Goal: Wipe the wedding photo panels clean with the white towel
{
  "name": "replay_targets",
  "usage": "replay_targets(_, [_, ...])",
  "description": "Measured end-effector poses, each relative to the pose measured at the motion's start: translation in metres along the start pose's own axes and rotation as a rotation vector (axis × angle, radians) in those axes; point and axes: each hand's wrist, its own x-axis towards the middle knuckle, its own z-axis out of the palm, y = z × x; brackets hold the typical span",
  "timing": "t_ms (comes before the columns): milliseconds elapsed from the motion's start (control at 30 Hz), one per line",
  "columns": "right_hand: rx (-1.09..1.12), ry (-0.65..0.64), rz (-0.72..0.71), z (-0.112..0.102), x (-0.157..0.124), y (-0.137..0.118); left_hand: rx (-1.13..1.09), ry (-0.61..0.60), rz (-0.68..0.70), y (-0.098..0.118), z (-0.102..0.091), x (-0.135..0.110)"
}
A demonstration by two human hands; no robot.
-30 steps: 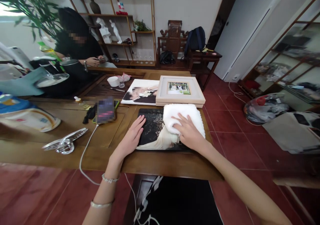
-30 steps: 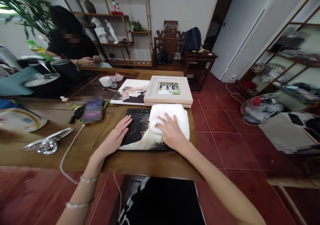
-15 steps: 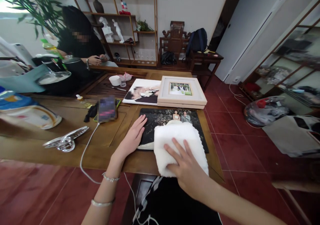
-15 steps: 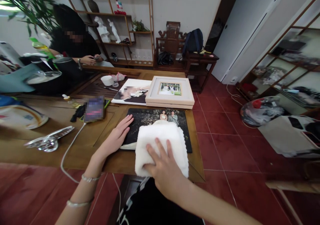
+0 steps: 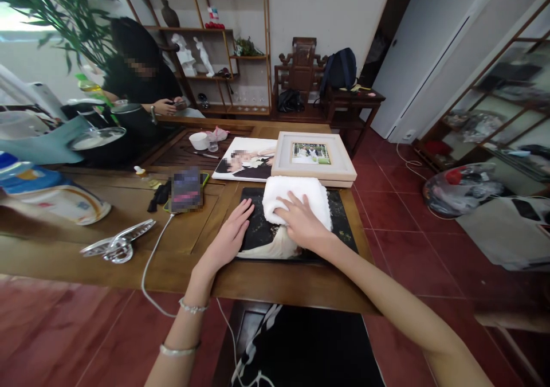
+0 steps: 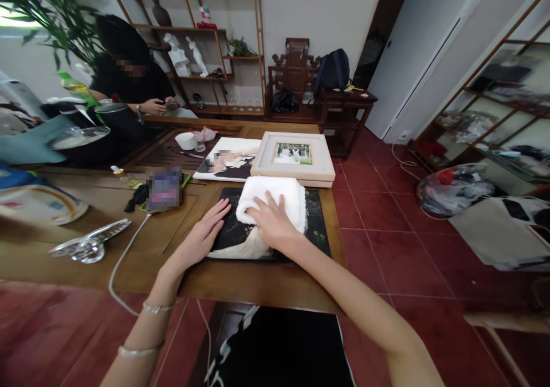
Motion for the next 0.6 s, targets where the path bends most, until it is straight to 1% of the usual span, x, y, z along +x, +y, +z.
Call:
replay_targets(67, [-0.017, 0.008, -0.008, 0.005, -0.01, -0.007, 0.0, 0.008, -0.009, 0.001, 0.0, 0.0])
replay_targets(167, [-0.015, 0.015, -0.04, 0.012, -0.038, -0.026, 0.006, 0.013, -0.027, 0.002, 0.001, 0.0])
replay_targets(300, [0.039, -0.087, -0.102, 0.011, -0.079, -0.06, 0.011, 0.019, -0.049, 0.005, 0.0, 0.001])
replay_targets(367, [0.065, -0.141, -0.118, 0.007, -0.092, -0.071, 0.005, 0.023, -0.045, 0.006, 0.0, 0.002])
replay_targets(467, [0.088, -0.158, -0.127, 0.004, -0.093, -0.074, 0.006, 0.022, -0.04, 0.006, 0.0, 0.002])
replay_targets(533, [0.092, -0.126, -0.132, 0.003, -0.081, -0.068, 0.007, 0.021, -0.044, 0.006, -0.001, 0.002])
replay_targets(600, [0.077, -0.078, -0.123, 0.004, -0.062, -0.059, 0.002, 0.018, -0.043, 0.005, -0.001, 0.001])
